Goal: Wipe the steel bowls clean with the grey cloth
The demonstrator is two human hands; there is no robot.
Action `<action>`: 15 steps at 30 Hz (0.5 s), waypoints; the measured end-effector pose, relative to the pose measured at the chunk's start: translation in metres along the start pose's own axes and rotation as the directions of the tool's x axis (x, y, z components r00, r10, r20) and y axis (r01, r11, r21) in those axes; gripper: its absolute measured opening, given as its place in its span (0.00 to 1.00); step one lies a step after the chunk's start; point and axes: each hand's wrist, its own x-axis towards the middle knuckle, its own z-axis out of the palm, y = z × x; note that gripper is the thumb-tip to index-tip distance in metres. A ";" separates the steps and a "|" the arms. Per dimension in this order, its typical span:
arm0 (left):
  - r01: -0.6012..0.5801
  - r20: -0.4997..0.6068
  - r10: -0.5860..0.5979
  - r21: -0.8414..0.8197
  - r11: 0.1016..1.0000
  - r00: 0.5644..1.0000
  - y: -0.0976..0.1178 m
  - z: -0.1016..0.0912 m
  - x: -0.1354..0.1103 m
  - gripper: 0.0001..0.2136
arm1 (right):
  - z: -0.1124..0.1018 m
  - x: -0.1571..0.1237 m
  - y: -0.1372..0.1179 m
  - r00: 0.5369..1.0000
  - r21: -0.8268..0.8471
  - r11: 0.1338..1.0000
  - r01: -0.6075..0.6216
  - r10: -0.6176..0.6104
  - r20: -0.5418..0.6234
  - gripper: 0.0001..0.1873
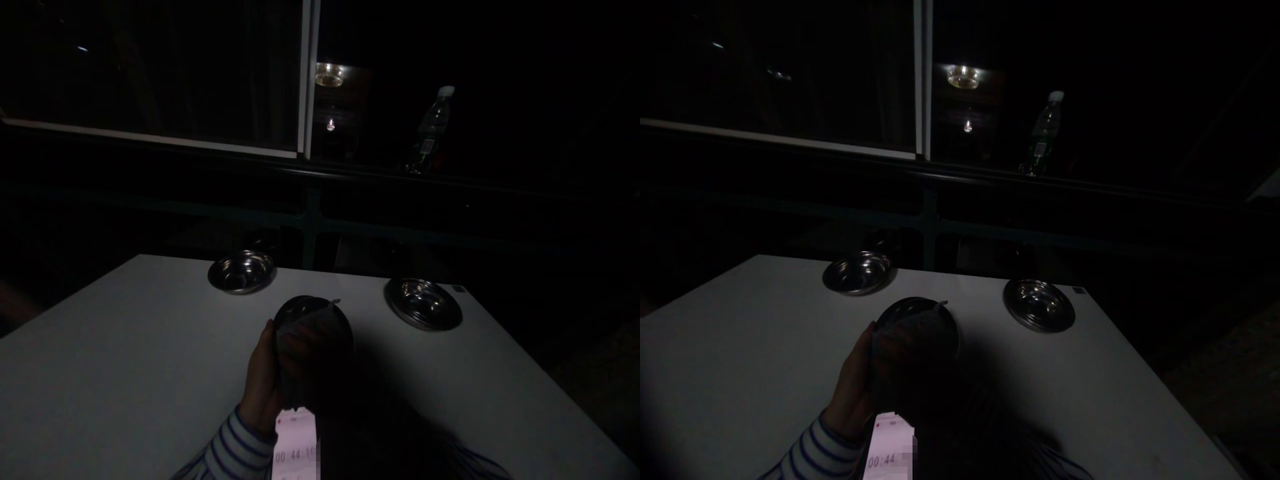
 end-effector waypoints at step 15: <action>-0.091 -0.040 0.091 0.018 0.996 0.995 0.000 -0.002 0.003 0.09 | 0.010 -0.007 0.012 0.998 -0.139 0.989 -0.050 0.043 -0.053 0.24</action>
